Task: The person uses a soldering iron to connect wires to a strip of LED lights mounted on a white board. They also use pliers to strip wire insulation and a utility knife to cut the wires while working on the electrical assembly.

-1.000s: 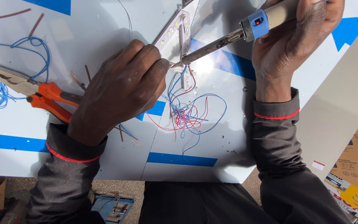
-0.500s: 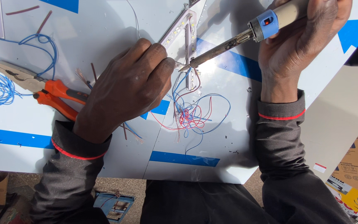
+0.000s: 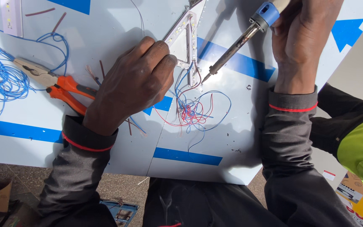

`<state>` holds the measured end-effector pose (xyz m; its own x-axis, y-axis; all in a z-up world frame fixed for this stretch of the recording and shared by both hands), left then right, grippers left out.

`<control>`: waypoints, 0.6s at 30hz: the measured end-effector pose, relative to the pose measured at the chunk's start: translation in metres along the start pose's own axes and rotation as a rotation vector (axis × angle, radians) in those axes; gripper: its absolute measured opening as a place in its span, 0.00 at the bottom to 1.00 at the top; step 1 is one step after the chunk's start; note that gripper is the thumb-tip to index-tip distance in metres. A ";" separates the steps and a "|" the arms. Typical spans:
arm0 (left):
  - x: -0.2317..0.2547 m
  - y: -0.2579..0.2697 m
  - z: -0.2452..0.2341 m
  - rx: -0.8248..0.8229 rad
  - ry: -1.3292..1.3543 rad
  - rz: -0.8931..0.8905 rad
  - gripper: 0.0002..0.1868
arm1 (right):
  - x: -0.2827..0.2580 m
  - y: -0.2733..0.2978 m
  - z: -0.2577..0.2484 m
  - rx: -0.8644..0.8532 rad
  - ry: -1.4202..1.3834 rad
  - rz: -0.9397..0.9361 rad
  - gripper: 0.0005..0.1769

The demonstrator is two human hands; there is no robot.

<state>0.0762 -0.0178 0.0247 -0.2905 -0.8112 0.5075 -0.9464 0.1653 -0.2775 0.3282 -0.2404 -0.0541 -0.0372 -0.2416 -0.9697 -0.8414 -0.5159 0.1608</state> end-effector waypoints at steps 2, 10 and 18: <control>0.001 0.001 -0.001 0.012 -0.013 0.024 0.13 | 0.011 -0.013 -0.022 -0.032 0.114 0.017 0.23; 0.018 0.008 -0.008 0.138 -0.060 0.077 0.08 | -0.077 0.000 -0.012 -0.107 0.943 0.057 0.15; 0.034 0.024 -0.003 0.225 -0.307 -0.202 0.15 | -0.102 0.013 0.015 -0.186 1.048 -0.468 0.22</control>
<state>0.0429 -0.0395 0.0372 -0.0143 -0.9497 0.3127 -0.9156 -0.1133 -0.3858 0.3129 -0.2101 0.0437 0.7935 -0.5124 -0.3284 -0.5599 -0.8261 -0.0640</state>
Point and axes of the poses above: each hand's wrist, its own y-axis away from the middle knuckle, its own z-axis out of the palm, x = y × z, the point moved 8 cm from there along -y, towards the middle knuckle, and after that the axes turned 7 degrees about y, right-handed, at the moved point
